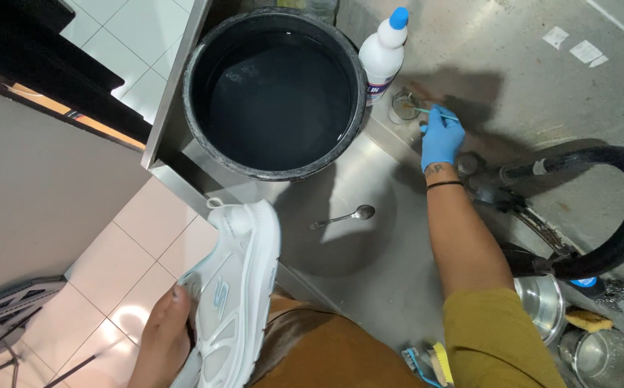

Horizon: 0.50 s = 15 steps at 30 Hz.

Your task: Cleaning a sneaker at a sink and then applying paint or sealant to the midsole using a small brush.

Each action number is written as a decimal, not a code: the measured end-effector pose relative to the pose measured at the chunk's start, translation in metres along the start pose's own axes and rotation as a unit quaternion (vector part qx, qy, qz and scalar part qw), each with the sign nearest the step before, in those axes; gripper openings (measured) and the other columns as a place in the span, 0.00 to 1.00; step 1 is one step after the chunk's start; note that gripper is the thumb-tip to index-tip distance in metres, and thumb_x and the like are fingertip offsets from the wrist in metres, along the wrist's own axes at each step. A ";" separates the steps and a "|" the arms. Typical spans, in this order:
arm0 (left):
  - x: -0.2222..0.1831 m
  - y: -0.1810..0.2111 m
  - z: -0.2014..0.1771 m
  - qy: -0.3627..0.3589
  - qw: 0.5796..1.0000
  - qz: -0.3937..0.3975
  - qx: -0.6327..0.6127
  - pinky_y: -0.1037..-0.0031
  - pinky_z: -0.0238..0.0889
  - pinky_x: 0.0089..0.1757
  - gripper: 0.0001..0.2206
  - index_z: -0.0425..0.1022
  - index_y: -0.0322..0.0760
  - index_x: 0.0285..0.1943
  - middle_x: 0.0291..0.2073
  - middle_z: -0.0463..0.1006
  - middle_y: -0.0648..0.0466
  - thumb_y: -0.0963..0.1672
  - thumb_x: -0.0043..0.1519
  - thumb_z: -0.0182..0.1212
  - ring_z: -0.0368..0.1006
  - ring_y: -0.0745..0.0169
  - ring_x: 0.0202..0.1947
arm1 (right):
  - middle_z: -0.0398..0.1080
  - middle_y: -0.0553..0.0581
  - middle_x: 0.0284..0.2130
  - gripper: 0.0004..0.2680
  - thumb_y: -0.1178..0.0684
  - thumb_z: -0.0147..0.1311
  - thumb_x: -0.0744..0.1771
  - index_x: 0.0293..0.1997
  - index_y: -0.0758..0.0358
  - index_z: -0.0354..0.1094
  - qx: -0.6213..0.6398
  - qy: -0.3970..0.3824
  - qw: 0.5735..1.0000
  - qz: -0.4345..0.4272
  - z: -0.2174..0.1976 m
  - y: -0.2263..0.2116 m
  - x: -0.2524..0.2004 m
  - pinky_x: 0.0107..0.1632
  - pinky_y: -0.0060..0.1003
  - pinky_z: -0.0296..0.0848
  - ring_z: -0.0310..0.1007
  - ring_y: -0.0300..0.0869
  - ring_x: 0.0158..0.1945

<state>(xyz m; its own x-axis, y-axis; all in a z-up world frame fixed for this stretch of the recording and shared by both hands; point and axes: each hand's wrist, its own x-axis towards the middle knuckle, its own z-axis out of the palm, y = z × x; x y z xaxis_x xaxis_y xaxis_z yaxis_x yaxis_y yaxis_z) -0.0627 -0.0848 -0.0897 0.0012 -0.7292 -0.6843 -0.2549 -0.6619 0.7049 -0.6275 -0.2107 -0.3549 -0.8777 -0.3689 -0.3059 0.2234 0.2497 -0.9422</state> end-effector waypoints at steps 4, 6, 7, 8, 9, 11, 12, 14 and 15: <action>-0.015 0.058 0.036 -0.044 0.996 -0.044 -0.067 0.70 0.58 0.40 0.20 0.76 0.27 0.43 0.32 0.74 0.50 0.50 0.70 0.48 0.68 0.58 0.35 | 0.70 0.45 0.21 0.04 0.53 0.57 0.67 0.31 0.52 0.74 -0.041 -0.047 0.990 -0.124 -0.019 0.021 0.019 0.28 0.31 0.67 0.64 0.31 0.22; -0.021 0.076 0.046 -0.040 0.993 -0.071 -0.090 0.71 0.59 0.43 0.18 0.79 0.25 0.48 0.35 0.77 0.48 0.47 0.70 0.50 0.71 0.58 0.38 | 0.64 0.41 0.18 0.10 0.51 0.53 0.68 0.23 0.45 0.70 -0.056 -0.067 0.987 -0.137 -0.024 0.018 0.016 0.25 0.34 0.60 0.59 0.30 0.22; -0.022 0.078 0.048 -0.087 0.989 -0.058 -0.102 0.71 0.61 0.45 0.18 0.79 0.28 0.52 0.39 0.79 0.49 0.48 0.69 0.49 0.72 0.59 0.41 | 0.73 0.45 0.23 0.04 0.50 0.57 0.68 0.34 0.49 0.75 -0.027 -0.022 0.993 -0.109 -0.026 0.010 0.007 0.22 0.31 0.66 0.68 0.31 0.21; -0.019 0.081 0.052 -0.137 0.983 -0.040 -0.114 0.72 0.63 0.48 0.19 0.79 0.31 0.56 0.44 0.81 0.50 0.48 0.68 0.49 0.74 0.60 0.45 | 0.82 0.49 0.27 0.06 0.49 0.60 0.68 0.46 0.52 0.80 0.002 0.026 0.996 -0.085 -0.028 -0.003 0.004 0.18 0.28 0.73 0.77 0.33 0.20; -0.026 0.086 0.052 -0.119 0.985 -0.047 -0.119 0.72 0.63 0.48 0.19 0.79 0.31 0.56 0.44 0.81 0.50 0.48 0.68 0.49 0.74 0.60 0.45 | 0.82 0.49 0.27 0.06 0.49 0.60 0.68 0.46 0.52 0.80 -0.003 0.009 0.997 -0.076 -0.021 -0.005 -0.010 0.18 0.28 0.73 0.77 0.33 0.20; -0.031 0.103 0.058 -0.199 0.976 -0.033 -0.080 0.72 0.68 0.49 0.28 0.75 0.34 0.66 0.48 0.82 0.52 0.54 0.64 0.47 0.77 0.60 0.48 | 0.83 0.46 0.27 0.02 0.50 0.57 0.65 0.32 0.45 0.75 -0.008 0.018 0.998 0.059 -0.022 -0.023 -0.026 0.19 0.27 0.60 0.72 0.31 0.20; -0.028 0.094 0.058 -0.196 0.977 -0.028 -0.082 0.72 0.68 0.49 0.28 0.75 0.34 0.66 0.48 0.82 0.52 0.54 0.64 0.47 0.77 0.60 0.48 | 0.83 0.46 0.27 0.02 0.50 0.57 0.65 0.32 0.45 0.75 -0.006 0.015 0.998 0.057 -0.023 -0.028 -0.030 0.19 0.27 0.60 0.72 0.31 0.20; -0.025 0.080 0.057 -0.256 0.959 0.017 -0.121 0.74 0.67 0.47 0.22 0.77 0.32 0.59 0.45 0.82 0.52 0.52 0.67 0.49 0.76 0.62 0.45 | 0.87 0.48 0.34 0.08 0.48 0.56 0.66 0.45 0.52 0.80 -0.021 0.005 1.000 -0.014 -0.026 -0.042 -0.041 0.17 0.25 0.66 0.71 0.30 0.17; -0.026 0.079 0.056 -0.254 0.959 0.020 -0.121 0.74 0.67 0.47 0.22 0.77 0.32 0.59 0.45 0.82 0.52 0.52 0.67 0.49 0.76 0.62 0.45 | 0.87 0.48 0.34 0.08 0.48 0.56 0.66 0.45 0.52 0.80 -0.019 0.003 1.000 -0.015 -0.025 -0.044 -0.038 0.17 0.25 0.66 0.71 0.30 0.17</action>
<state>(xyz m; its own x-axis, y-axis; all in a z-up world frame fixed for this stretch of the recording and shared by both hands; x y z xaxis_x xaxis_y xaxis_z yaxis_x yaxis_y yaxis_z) -0.1370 -0.1080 -0.0270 -0.4915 -0.6172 -0.6144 -0.0123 -0.7005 0.7136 -0.6142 -0.1855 -0.2979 -0.8859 -0.3722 -0.2768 0.1812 0.2717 -0.9452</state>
